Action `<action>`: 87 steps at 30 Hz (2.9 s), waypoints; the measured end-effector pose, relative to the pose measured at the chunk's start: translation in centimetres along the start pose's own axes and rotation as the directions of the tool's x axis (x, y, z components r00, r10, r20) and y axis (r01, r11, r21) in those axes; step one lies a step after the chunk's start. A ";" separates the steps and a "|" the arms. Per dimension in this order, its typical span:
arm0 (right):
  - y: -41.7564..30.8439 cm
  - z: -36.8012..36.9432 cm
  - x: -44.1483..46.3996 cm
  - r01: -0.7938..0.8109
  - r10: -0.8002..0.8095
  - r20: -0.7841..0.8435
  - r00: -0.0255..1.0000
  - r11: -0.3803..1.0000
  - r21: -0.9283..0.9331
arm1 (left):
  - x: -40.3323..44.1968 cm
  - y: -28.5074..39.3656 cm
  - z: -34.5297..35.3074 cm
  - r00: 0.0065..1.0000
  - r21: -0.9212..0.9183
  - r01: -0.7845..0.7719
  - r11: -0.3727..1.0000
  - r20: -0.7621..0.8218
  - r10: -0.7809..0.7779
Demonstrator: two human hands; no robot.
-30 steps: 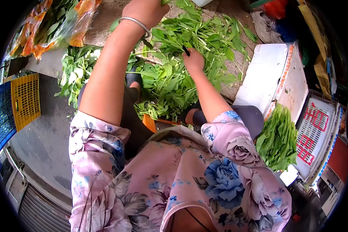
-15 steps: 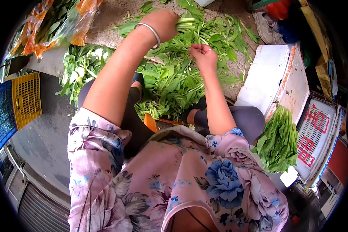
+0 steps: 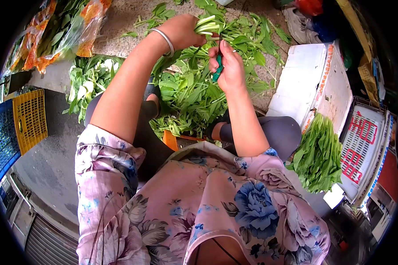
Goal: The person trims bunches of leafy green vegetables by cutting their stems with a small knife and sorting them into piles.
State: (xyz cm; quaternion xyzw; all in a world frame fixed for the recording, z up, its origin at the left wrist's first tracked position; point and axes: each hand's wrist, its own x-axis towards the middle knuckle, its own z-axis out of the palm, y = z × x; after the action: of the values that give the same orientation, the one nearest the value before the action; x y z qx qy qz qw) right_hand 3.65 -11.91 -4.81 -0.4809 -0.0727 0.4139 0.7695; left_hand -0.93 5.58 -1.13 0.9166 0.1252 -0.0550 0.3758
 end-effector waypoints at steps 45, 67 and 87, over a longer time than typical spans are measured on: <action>-1.0 -1.5 0.6 -0.057 0.049 0.237 0.970 0.998 0.026 | -0.6 1.6 -1.2 0.999 0.016 0.047 0.999 -0.023 -0.046; 4.0 -11.9 5.8 -0.418 -0.063 -0.509 0.858 0.491 -0.764 | -1.1 0.3 -1.4 0.947 0.305 0.138 0.942 -0.320 -0.036; 2.7 -10.7 2.4 -0.202 -0.071 -0.344 0.936 0.691 -0.694 | -1.2 2.3 -1.8 0.945 0.243 0.209 0.947 -0.300 -0.132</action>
State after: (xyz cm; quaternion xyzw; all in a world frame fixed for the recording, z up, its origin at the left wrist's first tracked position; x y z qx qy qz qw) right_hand 9.19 -16.98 -13.29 -0.8100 -0.0758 0.2893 0.5044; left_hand -1.47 4.98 1.95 0.9434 0.2479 0.0258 0.2189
